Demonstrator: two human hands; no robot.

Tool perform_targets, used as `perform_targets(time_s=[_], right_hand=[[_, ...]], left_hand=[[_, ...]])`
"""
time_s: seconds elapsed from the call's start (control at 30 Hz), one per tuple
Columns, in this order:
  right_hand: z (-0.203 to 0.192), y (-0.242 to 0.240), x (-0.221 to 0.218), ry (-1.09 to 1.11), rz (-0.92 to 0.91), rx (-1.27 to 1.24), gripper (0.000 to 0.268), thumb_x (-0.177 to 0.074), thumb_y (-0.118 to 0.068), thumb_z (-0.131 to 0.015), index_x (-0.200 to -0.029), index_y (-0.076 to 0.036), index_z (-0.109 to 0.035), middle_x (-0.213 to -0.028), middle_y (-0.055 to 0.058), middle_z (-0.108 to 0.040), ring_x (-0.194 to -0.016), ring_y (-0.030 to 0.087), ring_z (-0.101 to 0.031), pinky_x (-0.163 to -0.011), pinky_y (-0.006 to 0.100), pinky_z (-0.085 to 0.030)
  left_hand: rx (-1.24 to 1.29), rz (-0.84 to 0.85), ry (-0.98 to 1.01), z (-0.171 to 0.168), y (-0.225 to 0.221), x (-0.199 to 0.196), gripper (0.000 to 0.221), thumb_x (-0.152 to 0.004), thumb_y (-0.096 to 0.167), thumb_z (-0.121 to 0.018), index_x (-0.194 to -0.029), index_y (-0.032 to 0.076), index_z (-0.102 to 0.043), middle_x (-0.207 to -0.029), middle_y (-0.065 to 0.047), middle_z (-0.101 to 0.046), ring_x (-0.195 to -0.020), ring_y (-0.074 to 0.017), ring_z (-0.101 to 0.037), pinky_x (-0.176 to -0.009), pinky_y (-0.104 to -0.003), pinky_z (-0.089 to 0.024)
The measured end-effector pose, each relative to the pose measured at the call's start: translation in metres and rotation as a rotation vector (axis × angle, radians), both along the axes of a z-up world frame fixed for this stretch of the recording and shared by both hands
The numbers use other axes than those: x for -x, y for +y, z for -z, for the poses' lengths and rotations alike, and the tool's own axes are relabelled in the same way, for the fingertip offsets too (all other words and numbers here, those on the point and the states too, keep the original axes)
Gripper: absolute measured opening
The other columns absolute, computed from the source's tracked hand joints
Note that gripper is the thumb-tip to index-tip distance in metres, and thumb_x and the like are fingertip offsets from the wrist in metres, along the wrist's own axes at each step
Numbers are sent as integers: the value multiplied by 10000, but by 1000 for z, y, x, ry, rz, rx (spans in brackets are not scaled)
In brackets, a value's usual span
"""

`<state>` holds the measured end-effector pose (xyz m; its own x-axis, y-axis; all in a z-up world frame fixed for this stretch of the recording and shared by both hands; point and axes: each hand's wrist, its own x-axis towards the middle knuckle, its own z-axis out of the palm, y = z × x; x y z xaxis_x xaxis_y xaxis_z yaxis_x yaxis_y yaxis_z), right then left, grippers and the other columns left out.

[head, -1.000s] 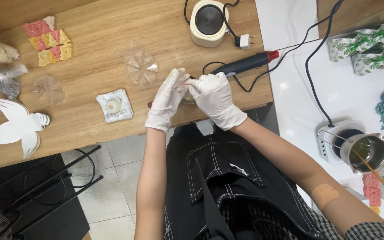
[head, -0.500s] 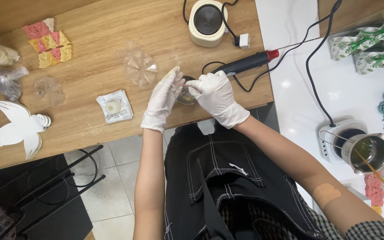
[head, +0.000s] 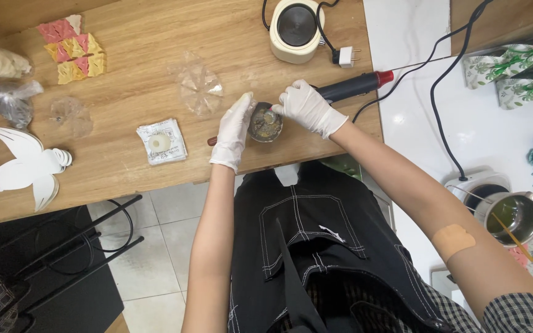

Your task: Manually cleaning and preparing small decorative wax pieces for candle decoration.

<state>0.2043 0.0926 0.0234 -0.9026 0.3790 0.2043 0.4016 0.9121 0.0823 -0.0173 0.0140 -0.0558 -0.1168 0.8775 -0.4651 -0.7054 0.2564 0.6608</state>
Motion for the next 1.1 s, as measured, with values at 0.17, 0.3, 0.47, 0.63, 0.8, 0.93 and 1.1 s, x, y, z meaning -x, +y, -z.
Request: perform_targets(time_s=[0.17,0.3,0.47,0.63,0.8,0.93,1.1], right_hand=[[12,5,-15,39,-64,35,210,-949,-268,-601,-1089,-278,-757,-852,-30,-626,-869,163,-639,-818,330,-447],[-2,1,-22,-81,-16,27,196,-993,-339,-590,-1043,-254,-760,-806,-20,-622,-808,175,-626,-812,334,-452],[-13,1,-29,-97,12,8,207,-999,-312,-595,-1095,-246,-767,-745,-17,-596,-743,180,-597,-788,329,-444],[-30,-4,-35,-30,24,18,172,-1004,-324,-619,-1025,-221,-755,-744,-21,-579,-753,188,-597,-794,345,-445],[-69,-25,-22,227,178,114,175,-929,-235,-703,-1085,-248,-782,-704,-19,-545,-704,191,-572,-749,367,-436],[-85,-50,-1,564,282,283,124,-953,-227,-760,-1071,-188,-758,-747,-7,-537,-730,204,-552,-760,371,-420],[-104,-64,17,464,272,70,136,-913,-201,-761,-1046,-181,-745,-708,3,-504,-715,201,-551,-748,363,-424]], left_hand=[[221,51,256,-30,3,-12,471,-905,275,-770,-1258,-24,-684,-1085,-58,-742,-1020,-126,-669,-952,-263,-525],[236,39,261,-13,6,-14,493,-894,266,-782,-1264,-46,-690,-1103,-75,-747,-1018,-138,-676,-937,-270,-529],[243,34,297,-16,8,-15,533,-879,269,-791,-1279,-62,-672,-1173,-66,-753,-1076,-128,-682,-960,-253,-523],[263,87,171,-34,6,-11,513,-912,327,-745,-1314,19,-664,-1241,-92,-718,-1171,-187,-649,-1045,-337,-470],[75,87,-232,-41,-2,-1,479,-1033,364,-708,-1409,79,-629,-1260,-62,-638,-1320,-243,-536,-1149,-410,-386],[-53,126,-332,-72,-11,-2,534,-987,255,-709,-1476,140,-529,-1343,-10,-590,-1385,-199,-488,-1206,-405,-378],[-181,98,-461,-83,-19,-6,590,-983,156,-736,-1511,84,-482,-1421,-42,-524,-1463,-243,-453,-1262,-423,-364]])
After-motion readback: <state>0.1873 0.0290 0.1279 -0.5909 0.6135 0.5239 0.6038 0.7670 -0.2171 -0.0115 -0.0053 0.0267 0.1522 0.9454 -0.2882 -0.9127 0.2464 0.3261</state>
